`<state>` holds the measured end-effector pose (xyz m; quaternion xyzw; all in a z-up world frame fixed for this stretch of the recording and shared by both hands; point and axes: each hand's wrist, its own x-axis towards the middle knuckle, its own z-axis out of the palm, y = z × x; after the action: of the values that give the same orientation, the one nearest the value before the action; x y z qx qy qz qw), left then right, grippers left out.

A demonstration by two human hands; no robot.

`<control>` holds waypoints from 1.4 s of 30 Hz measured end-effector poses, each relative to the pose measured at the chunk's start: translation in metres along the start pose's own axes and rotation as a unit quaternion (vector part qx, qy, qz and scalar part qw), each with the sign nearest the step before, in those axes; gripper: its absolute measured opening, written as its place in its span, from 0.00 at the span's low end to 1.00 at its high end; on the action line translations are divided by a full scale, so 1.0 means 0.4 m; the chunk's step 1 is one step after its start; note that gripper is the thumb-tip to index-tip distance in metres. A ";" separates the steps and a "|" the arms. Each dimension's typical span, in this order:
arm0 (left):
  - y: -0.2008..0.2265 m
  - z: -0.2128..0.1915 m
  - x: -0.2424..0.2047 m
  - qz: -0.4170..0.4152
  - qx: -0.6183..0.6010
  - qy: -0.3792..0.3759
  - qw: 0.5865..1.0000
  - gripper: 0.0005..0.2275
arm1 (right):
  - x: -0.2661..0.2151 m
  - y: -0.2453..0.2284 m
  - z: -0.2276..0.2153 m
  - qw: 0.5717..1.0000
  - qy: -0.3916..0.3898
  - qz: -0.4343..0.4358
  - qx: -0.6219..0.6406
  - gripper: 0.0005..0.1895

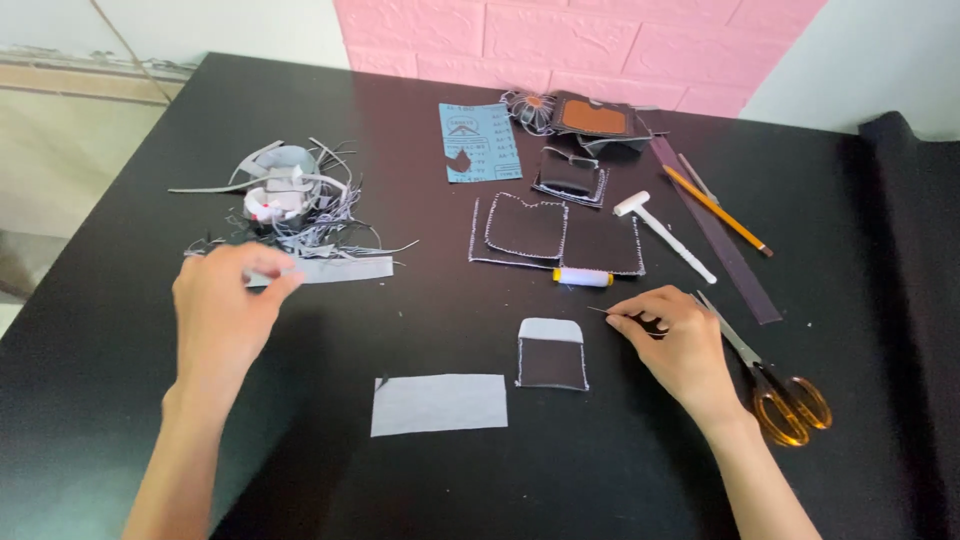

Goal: Hand-stitching leather pieces together and trimming the thread with scissors.

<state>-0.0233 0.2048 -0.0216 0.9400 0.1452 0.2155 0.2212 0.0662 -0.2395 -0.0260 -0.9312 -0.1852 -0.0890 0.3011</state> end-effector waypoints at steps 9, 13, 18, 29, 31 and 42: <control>0.101 0.134 0.081 0.085 -0.076 0.032 0.993 0.05 | -0.012 -0.057 -0.021 0.996 0.036 0.037 -0.074 0.08; -0.021 0.081 0.084 0.077 0.026 0.037 0.996 0.02 | -0.050 0.038 -0.070 0.988 0.104 -0.082 -0.077 0.10; -0.198 0.011 -0.025 -0.090 0.107 0.029 0.990 0.06 | -0.114 0.134 -0.191 0.979 0.098 0.141 -0.112 0.11; -0.208 0.006 -0.035 -0.189 0.087 0.021 0.978 0.23 | -0.269 0.320 -0.164 0.975 0.149 0.093 -0.139 0.07; -0.215 0.017 -0.029 -0.205 0.095 0.004 0.974 0.27 | -0.290 0.352 -0.161 0.974 0.148 0.074 -0.154 0.07; -0.184 0.008 -0.044 -0.072 0.068 0.063 0.993 0.15 | -0.340 0.386 -0.152 0.964 0.169 0.077 -0.190 0.08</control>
<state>-0.0499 0.2606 -0.0655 0.9245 0.2400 0.2476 0.1624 -0.0001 -0.4311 -0.0966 -0.9542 -0.0392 -0.2550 0.1512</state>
